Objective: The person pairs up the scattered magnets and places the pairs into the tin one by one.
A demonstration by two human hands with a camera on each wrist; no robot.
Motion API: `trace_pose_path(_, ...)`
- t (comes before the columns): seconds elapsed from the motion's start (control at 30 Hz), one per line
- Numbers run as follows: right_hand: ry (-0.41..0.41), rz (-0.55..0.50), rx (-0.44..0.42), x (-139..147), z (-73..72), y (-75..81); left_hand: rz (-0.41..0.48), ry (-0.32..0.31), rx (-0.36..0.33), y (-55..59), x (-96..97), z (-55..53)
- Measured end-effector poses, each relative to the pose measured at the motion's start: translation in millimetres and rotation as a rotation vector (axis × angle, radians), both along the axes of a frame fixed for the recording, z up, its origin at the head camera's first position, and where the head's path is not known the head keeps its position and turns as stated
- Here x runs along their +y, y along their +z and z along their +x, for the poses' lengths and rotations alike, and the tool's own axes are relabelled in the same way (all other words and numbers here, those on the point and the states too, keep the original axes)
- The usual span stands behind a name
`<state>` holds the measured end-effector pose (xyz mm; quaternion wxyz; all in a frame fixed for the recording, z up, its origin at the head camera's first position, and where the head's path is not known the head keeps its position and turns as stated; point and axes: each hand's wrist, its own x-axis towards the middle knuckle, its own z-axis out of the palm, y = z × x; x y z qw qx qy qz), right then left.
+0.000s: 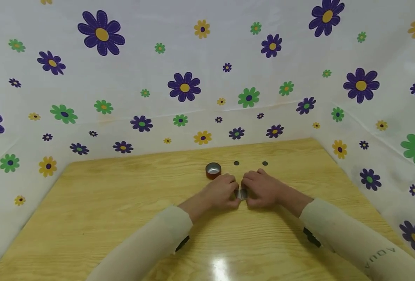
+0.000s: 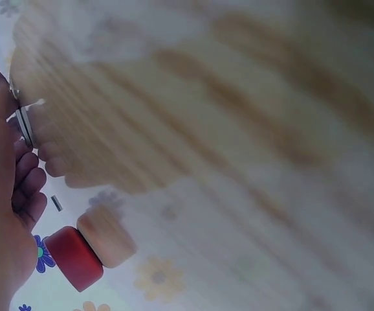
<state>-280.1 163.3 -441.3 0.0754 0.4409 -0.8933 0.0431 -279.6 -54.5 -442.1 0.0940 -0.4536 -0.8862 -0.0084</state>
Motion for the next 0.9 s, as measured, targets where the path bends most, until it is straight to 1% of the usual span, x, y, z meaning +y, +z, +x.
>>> trace_pose_path(0.13, 0.011, 0.023, 0.021, -2.1, -0.1, -3.6, -0.079, 0.072, 0.002, 1.1, -2.8, 4.2)
trace_pose_path(0.23, 0.028, 0.017, 0.027, -3.4, -0.5, -6.6, -0.117, 0.114, 0.032, 3.6, -6.7, 8.0)
trace_pose_path(0.3, 0.035, 0.000, 0.005, -3.6, -0.5, -7.1, -0.119, 0.120, 0.067, 4.2, -10.6, 8.5)
trace_pose_path(0.4, 0.042, -0.029, -0.046, -2.2, -0.7, -6.0, -0.112, 0.126, 0.101, 5.3, -16.9, 7.9)
trace_pose_path(0.5, 0.058, -0.046, -0.075, -1.5, -1.6, -4.2, -0.080, 0.136, 0.131, 6.3, -26.0, 6.6)
trace_pose_path(0.7, 0.095, -0.035, -0.056, -4.2, -1.7, -2.7, 0.023, 0.167, 0.215, 3.8, -45.6, 2.0)
trace_pose_path(0.8, 0.102, -0.036, -0.081, -6.4, 0.9, -1.6, 0.062, 0.183, 0.234, 2.5, -53.3, -0.3)
trace_pose_path(0.9, 0.092, -0.048, -0.110, -7.7, 4.4, 0.3, 0.072, 0.218, 0.230, 1.6, -59.1, -3.6)
